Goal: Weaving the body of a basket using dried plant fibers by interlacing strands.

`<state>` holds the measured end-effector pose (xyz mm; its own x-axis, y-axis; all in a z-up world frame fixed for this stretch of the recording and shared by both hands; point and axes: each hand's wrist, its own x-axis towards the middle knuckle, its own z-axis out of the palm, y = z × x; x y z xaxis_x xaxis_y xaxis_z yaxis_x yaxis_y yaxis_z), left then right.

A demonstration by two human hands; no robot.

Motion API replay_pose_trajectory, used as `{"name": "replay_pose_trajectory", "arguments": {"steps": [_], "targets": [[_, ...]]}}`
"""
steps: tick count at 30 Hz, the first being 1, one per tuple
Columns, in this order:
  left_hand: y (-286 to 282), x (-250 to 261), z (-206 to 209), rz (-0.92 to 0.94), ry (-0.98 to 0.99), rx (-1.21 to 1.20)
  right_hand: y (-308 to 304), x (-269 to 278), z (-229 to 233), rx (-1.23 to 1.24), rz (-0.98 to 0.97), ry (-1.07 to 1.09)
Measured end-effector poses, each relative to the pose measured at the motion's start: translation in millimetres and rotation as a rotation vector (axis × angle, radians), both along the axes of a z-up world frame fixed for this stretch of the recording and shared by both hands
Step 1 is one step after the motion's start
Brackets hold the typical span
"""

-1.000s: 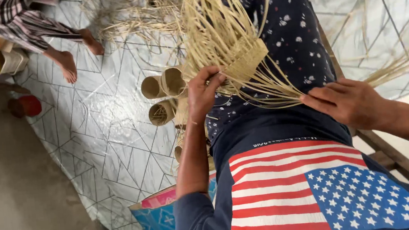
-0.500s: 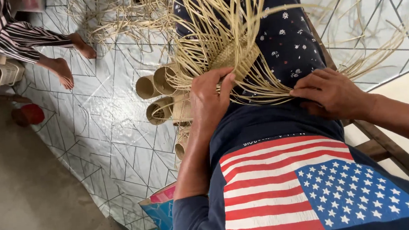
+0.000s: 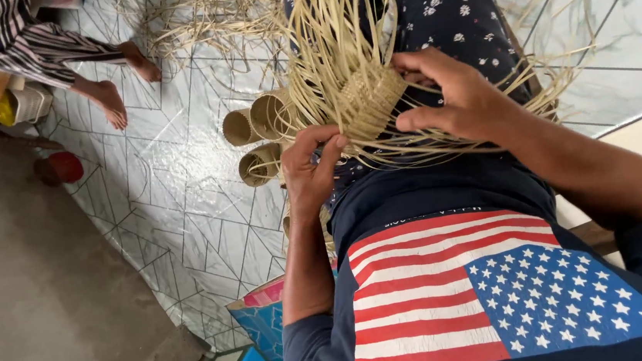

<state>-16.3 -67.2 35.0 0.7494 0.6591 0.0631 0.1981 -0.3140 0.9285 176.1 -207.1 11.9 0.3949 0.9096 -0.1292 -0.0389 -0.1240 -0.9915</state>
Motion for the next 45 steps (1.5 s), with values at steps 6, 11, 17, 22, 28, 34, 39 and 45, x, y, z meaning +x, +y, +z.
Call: {"name": "replay_pose_trajectory", "arguments": {"steps": [6,11,17,22,28,34,39,45], "targets": [[-10.9,-21.4,-6.9,-0.051,-0.139,0.125,0.2,-15.4,9.9,0.088,0.069,-0.117],[-24.2,-22.1,-17.4,-0.017,-0.223,0.175,-13.5,-22.8,0.8,0.107,0.01,-0.062],[-9.3,-43.4,-10.0,0.012,-0.27,0.114,-11.3,-38.6,28.2,0.216,0.008,-0.233],[-13.2,-58.2,-7.0,0.006,-0.272,0.113,-7.1,-49.2,33.3,0.251,0.058,-0.288],[-15.9,-68.7,-11.8,-0.005,-0.302,0.138,-11.0,-52.7,32.4,0.315,0.098,-0.406],[-16.4,-69.3,6.0,-0.071,-0.259,0.23,-16.4,-50.1,15.2,0.334,0.12,-0.428],[-20.8,-44.6,17.3,-0.112,-0.211,0.341,-12.9,-35.3,-14.5,0.194,0.074,-0.246],[-0.5,-39.5,31.9,0.001,-0.245,0.448,-4.4,-34.0,-16.0,0.135,0.031,0.097]]}}
